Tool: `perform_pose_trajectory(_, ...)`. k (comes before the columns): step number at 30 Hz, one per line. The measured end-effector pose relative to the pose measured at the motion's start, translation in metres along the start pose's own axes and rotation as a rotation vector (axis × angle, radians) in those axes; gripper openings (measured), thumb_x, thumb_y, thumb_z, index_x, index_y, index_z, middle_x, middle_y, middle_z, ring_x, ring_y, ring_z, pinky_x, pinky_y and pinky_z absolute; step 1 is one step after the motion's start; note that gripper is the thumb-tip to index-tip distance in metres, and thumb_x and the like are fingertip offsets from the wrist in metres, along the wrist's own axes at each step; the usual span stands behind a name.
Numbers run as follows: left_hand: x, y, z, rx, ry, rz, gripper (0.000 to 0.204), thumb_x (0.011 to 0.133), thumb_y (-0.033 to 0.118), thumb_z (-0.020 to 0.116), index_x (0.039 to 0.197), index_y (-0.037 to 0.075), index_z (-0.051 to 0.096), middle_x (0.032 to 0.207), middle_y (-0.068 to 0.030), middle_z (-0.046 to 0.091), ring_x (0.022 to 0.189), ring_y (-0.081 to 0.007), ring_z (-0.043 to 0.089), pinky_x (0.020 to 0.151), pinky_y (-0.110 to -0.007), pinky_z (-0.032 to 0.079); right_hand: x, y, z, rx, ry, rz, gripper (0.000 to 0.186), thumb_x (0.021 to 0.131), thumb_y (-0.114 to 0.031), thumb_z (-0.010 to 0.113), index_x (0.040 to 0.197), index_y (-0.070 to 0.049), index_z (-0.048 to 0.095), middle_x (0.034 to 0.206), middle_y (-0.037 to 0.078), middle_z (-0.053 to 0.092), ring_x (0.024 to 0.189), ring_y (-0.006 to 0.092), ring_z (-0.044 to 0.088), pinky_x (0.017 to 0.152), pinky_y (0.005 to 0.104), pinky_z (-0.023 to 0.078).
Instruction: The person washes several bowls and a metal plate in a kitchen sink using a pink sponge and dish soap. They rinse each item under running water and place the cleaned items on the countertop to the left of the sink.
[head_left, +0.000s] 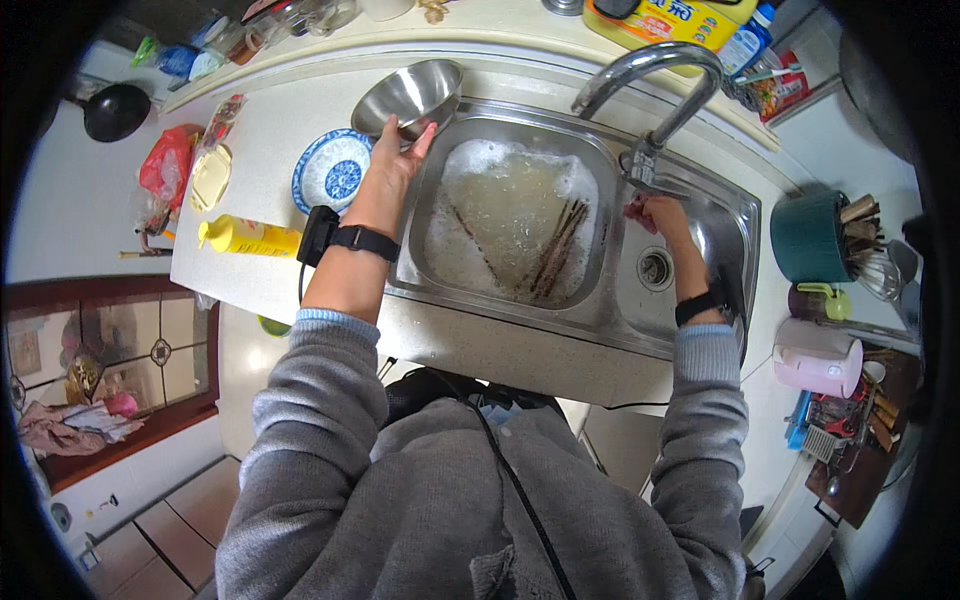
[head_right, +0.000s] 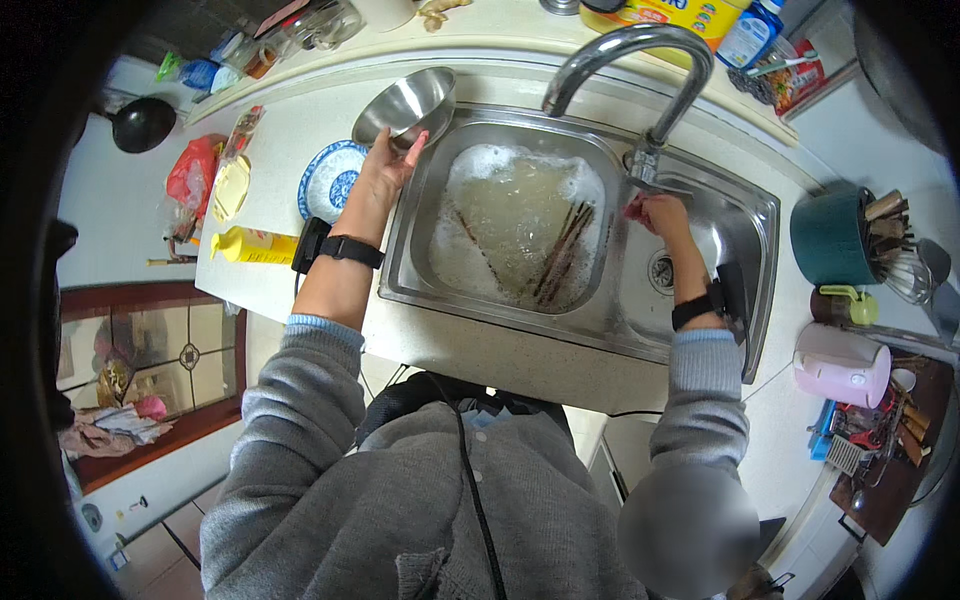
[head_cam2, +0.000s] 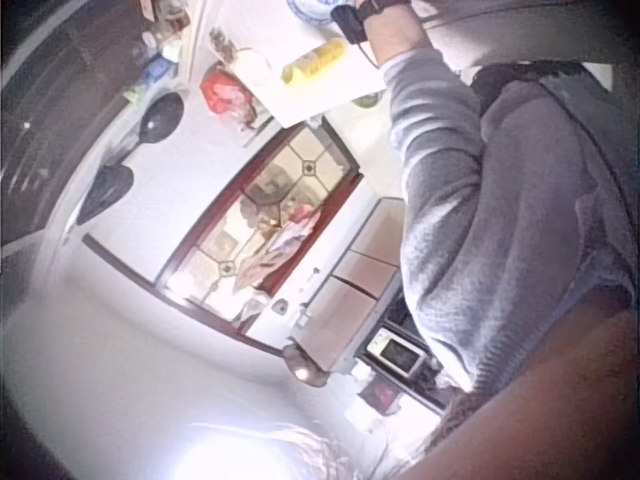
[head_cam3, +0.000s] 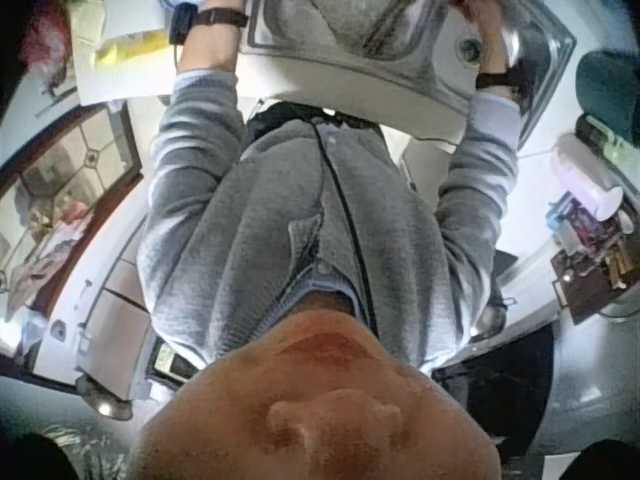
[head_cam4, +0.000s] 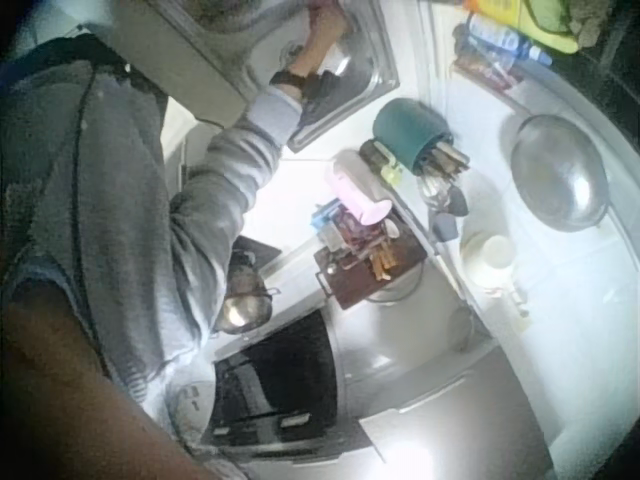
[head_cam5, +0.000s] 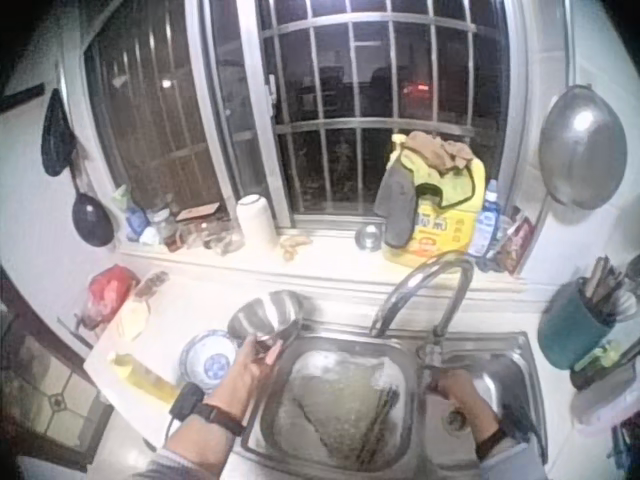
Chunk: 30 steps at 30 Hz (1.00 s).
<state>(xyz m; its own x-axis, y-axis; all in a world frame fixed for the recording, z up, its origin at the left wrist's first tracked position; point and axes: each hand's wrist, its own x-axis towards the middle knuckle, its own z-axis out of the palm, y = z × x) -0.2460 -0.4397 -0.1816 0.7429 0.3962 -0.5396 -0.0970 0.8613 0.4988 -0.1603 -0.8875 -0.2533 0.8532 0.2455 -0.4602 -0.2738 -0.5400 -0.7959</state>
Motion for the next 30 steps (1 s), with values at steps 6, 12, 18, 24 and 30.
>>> perform_pose_trajectory(6,-0.114,0.022,-0.010,0.350,-0.135,0.148,0.050,0.088,0.012,0.051,0.127,-0.004,0.025,0.111,-0.0222,0.046,0.089,-0.0304,0.060,0.074,-0.034,0.056,-0.077,-0.072,0.081,0.630,-0.162,-0.019,0.022,0.078,-0.005,0.047,0.098,0.002,0.054,0.099,0.011,0.057,0.089,0.0198,0.056,0.079,0.0319,0.046)
perform_pose_trajectory(12,-0.202,0.164,-0.050,0.851,-0.199,1.072,0.045,0.086,0.000,0.046,0.127,-0.001,0.030,0.108,-0.0174,0.053,0.095,-0.0250,0.059,0.083,-0.036,0.050,-0.117,-0.176,0.208,1.089,-0.604,-0.002,0.031,0.084,-0.003,0.044,0.115,0.003,0.045,0.116,0.015,0.050,0.107,0.0261,0.051,0.091,0.0409,0.043)
perform_pose_trajectory(18,-0.170,0.286,-0.104,1.180,0.539,1.241,0.036,0.086,0.022,0.053,0.111,-0.003,0.049,0.101,-0.0168,0.060,0.093,-0.0216,0.058,0.081,-0.031,0.044,-0.138,-0.293,0.345,1.075,-0.854,0.012,0.031,0.086,-0.006,0.045,0.117,-0.001,0.045,0.118,0.014,0.050,0.108,0.0265,0.051,0.092,0.0423,0.040)
perform_pose_trajectory(24,-0.130,0.287,-0.130,1.233,0.307,0.610,0.036,0.090,0.031,0.045,0.112,0.003,0.053,0.099,-0.0095,0.062,0.095,-0.0173,0.054,0.081,-0.030,0.040,-0.151,-0.342,0.419,1.065,-0.896,0.100,0.030,0.087,-0.008,0.044,0.117,-0.006,0.046,0.119,0.010,0.050,0.110,0.0236,0.050,0.091,0.0437,0.040)
perform_pose_trajectory(30,-0.133,0.300,-0.156,1.211,0.255,0.883,0.031,0.086,0.018,0.052,0.112,0.000,0.054,0.100,-0.0087,0.062,0.096,-0.0160,0.056,0.081,-0.028,0.043,-0.139,-0.317,0.426,0.991,-0.902,0.029,0.033,0.087,-0.009,0.043,0.119,-0.004,0.044,0.120,0.011,0.050,0.111,0.0237,0.050,0.093,0.0425,0.040)
